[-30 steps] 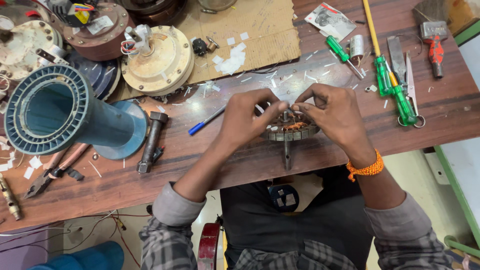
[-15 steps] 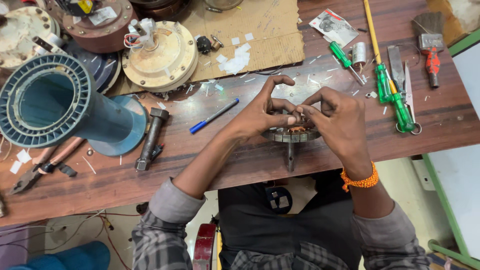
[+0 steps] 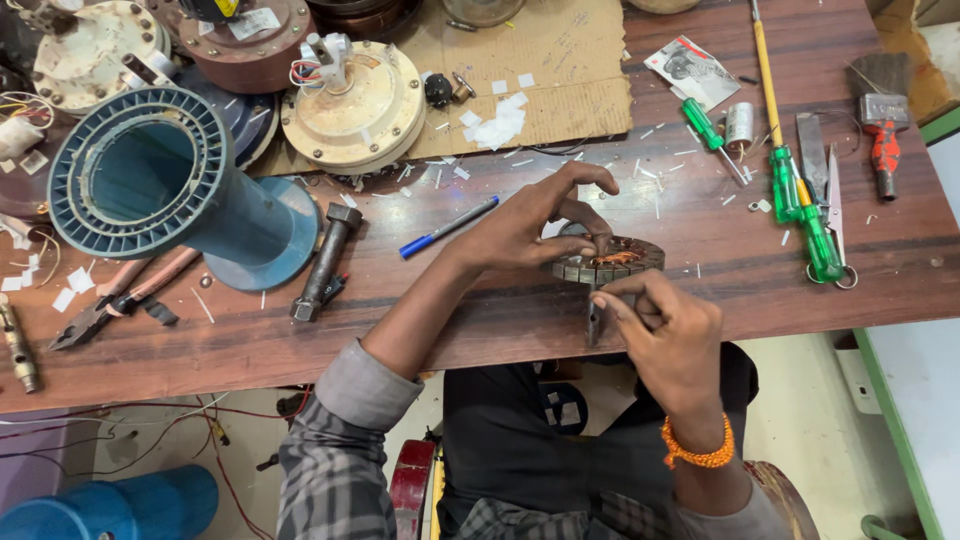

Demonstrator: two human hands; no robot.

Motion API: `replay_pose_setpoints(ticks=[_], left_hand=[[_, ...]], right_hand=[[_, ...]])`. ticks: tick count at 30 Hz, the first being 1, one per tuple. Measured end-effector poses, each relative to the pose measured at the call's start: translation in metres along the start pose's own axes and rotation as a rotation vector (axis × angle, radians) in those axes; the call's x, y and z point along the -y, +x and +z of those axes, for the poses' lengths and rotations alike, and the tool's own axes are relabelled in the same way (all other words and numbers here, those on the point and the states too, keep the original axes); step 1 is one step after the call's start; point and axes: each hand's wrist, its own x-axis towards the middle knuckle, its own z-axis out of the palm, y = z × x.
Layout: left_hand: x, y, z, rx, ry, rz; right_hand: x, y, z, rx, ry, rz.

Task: The person sits at a workbench rewinding an electric motor armature, pressing and routing copper wire into the slots around the commutator by hand and turning the armature to work around it. They briefly pick up a marker and mark the armature before resuming fitting the wire windings.

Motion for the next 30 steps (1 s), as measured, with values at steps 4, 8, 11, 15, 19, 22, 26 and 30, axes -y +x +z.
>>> replay_pose_setpoints(ticks=[4, 8, 11, 15, 19, 22, 26, 30], left_hand=[[0.003, -0.002, 0.002, -0.015, -0.043, 0.004], [0.004, -0.004, 0.001, -0.025, -0.003, 0.013], [0.004, -0.005, -0.003, -0.008, 0.178, 0.057], [-0.004, -0.003, -0.006, 0.018, 0.136, 0.010], [-0.027, -0.003, -0.008, 0.036, 0.290, 0.106], [-0.041, -0.001, 0.006, 0.053, 0.597, 0.139], [-0.046, -0.002, 0.022, 0.052, 0.793, 0.005], [-0.039, -0.007, 0.020, 0.058, 0.851, 0.028]], right_hand=[[-0.006, -0.008, 0.013, -0.027, 0.063, -0.062], [-0.018, -0.014, 0.025, -0.063, 0.085, -0.052], [-0.028, -0.023, 0.031, -0.070, 0.096, -0.014], [-0.044, -0.029, 0.034, -0.120, 0.104, 0.055], [-0.052, -0.032, 0.036, -0.179, 0.224, 0.184], [-0.055, -0.035, 0.040, -0.172, 0.245, 0.235], [-0.065, -0.040, 0.039, -0.161, 0.463, 0.303], [-0.084, -0.040, 0.019, -0.109, 0.711, 0.398]])
